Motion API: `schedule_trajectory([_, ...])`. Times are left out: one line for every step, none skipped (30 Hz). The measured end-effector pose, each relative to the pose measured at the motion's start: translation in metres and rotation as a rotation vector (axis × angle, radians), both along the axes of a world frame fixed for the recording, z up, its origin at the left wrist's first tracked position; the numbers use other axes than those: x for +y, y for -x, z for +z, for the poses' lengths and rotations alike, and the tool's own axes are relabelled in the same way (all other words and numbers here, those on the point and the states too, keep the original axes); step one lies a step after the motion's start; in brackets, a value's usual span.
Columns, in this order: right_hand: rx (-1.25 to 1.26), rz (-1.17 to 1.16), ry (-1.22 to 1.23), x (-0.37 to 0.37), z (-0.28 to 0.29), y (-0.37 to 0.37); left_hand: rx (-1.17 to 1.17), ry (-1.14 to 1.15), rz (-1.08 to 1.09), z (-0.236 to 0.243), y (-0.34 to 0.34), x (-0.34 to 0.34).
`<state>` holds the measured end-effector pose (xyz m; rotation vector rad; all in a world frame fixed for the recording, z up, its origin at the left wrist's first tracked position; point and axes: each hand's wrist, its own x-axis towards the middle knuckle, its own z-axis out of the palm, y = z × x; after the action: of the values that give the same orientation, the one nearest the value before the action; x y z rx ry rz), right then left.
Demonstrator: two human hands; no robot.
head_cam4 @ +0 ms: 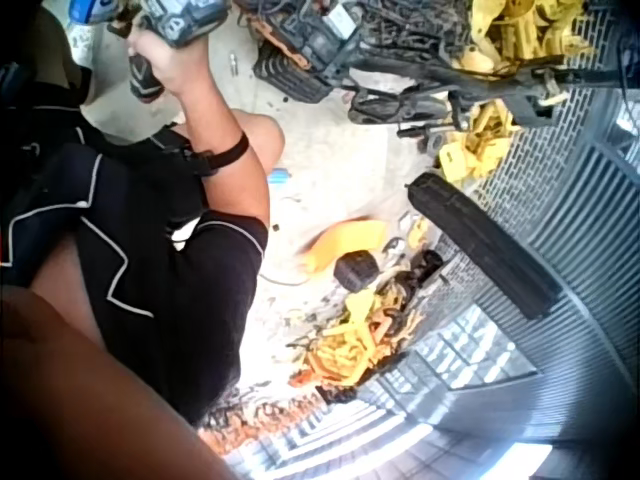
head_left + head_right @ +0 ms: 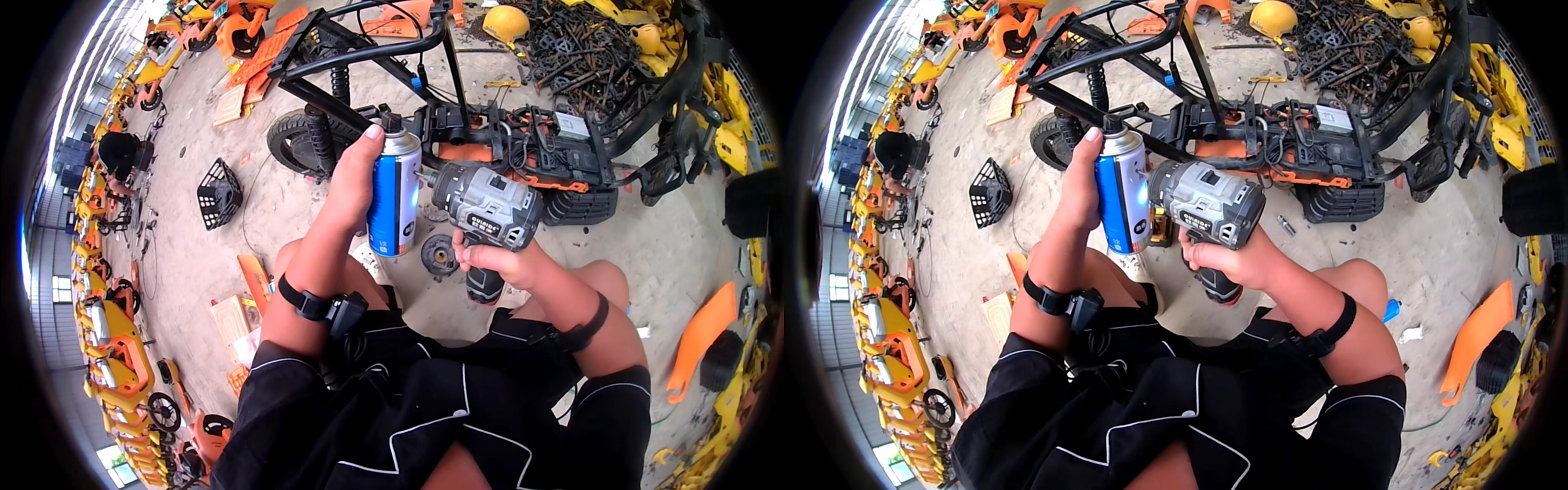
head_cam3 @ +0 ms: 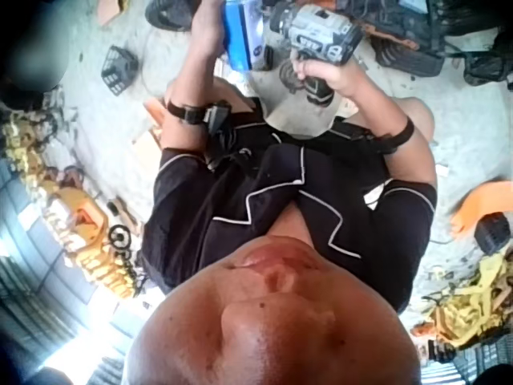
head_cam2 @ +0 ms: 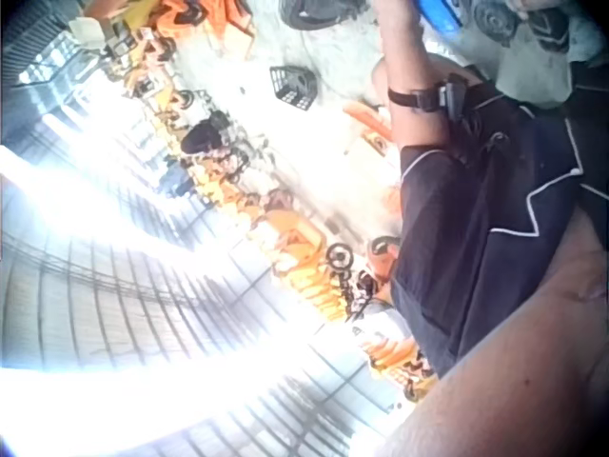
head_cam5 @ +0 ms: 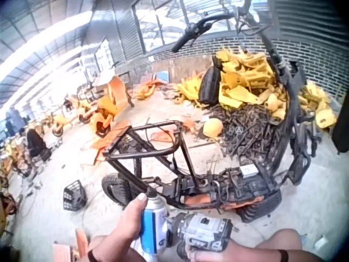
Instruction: The person holds a spray can and a power drill, then sets them down to work on a motorcycle frame by hand, pulling at wires and components before picking the power drill back up to work on a small part.
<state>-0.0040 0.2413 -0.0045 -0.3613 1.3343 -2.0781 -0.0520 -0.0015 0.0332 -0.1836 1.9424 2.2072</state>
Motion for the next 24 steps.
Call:
schedule_trajectory([0.002, -0.009, -0.007, 0.001, 0.001, 0.0, 0.009, 0.002, -0.012, -0.001, 0.003, -0.001])
schedule_trajectory([0.005, -0.018, -0.013, 0.002, 0.001, 0.0, 0.018, 0.004, -0.025, -0.005, 0.006, -0.003])
schedule_trajectory([0.005, -0.027, -0.016, 0.002, 0.0, 0.0, 0.025, 0.011, -0.037, -0.007, 0.007, -0.004])
schedule_trajectory([0.004, -0.027, -0.022, 0.002, -0.001, 0.0, 0.025, 0.006, -0.052, -0.007, 0.007, -0.002])
schedule_trajectory([0.003, -0.026, -0.029, 0.002, -0.001, -0.001, 0.029, 0.014, -0.076, -0.008, 0.006, -0.002])
schedule_trajectory([-0.001, -0.027, -0.035, 0.001, -0.001, -0.002, 0.065, 0.023, -0.06, -0.008, 0.003, 0.002])
schedule_trajectory([0.011, -0.027, -0.046, 0.001, 0.0, -0.003, 0.1, 0.032, -0.043, -0.006, 0.0, 0.006])
schedule_trajectory([0.022, -0.027, -0.057, 0.001, 0.002, -0.004, 0.097, 0.02, -0.051, -0.002, -0.003, 0.008])
schedule_trajectory([0.034, -0.026, -0.07, 0.001, 0.004, -0.006, 0.116, 0.033, -0.059, -0.002, -0.005, 0.007])
schedule_trajectory([0.028, -0.035, -0.06, -0.001, 0.006, -0.008, 0.134, 0.045, -0.066, -0.002, -0.006, 0.005])
schedule_trajectory([0.03, -0.039, -0.058, -0.002, 0.006, -0.01, 0.153, 0.058, -0.073, -0.003, -0.007, 0.002])
schedule_trajectory([0.034, -0.041, -0.057, -0.003, 0.006, -0.012, 0.196, 0.057, -0.094, -0.005, -0.006, -0.001])
schedule_trajectory([0.038, -0.043, -0.056, -0.004, 0.007, -0.014, 0.202, 0.056, -0.105, -0.006, -0.006, -0.004])
schedule_trajectory([0.04, -0.046, -0.056, -0.005, 0.009, -0.017, 0.208, 0.055, -0.116, -0.008, -0.006, -0.007])
schedule_trajectory([0.044, -0.053, -0.057, -0.006, 0.013, -0.019, 0.216, 0.053, -0.13, -0.006, -0.006, -0.008])
schedule_trajectory([0.048, -0.059, -0.058, -0.007, 0.016, -0.021, 0.228, 0.037, -0.133, -0.004, -0.007, -0.009])
schedule_trajectory([0.076, -0.052, -0.067, -0.007, 0.018, -0.022, 0.239, 0.021, -0.135, -0.001, -0.008, -0.009])
schedule_trajectory([0.102, -0.044, -0.075, -0.007, 0.018, -0.024, 0.25, 0.006, -0.135, 0.002, -0.011, -0.01])
schedule_trajectory([0.129, -0.036, -0.083, -0.007, 0.02, -0.027, 0.249, -0.004, -0.133, 0.004, -0.015, -0.01])
schedule_trajectory([0.111, -0.054, -0.074, -0.008, 0.023, -0.032, 0.249, -0.015, -0.13, 0.004, -0.018, -0.011])
schedule_trajectory([0.096, -0.071, -0.063, -0.011, 0.026, -0.036, 0.252, -0.024, -0.127, 0.006, -0.021, -0.011])
schedule_trajectory([0.082, -0.089, -0.053, -0.013, 0.03, -0.041, 0.3, -0.041, -0.107, 0.007, -0.023, -0.01])
schedule_trajectory([0.082, -0.091, -0.051, -0.013, 0.033, -0.044, 0.297, -0.056, -0.112, 0.009, -0.025, -0.011])
schedule_trajectory([0.084, -0.091, -0.05, -0.014, 0.035, -0.046, 0.296, -0.072, -0.116, 0.01, -0.027, -0.012])
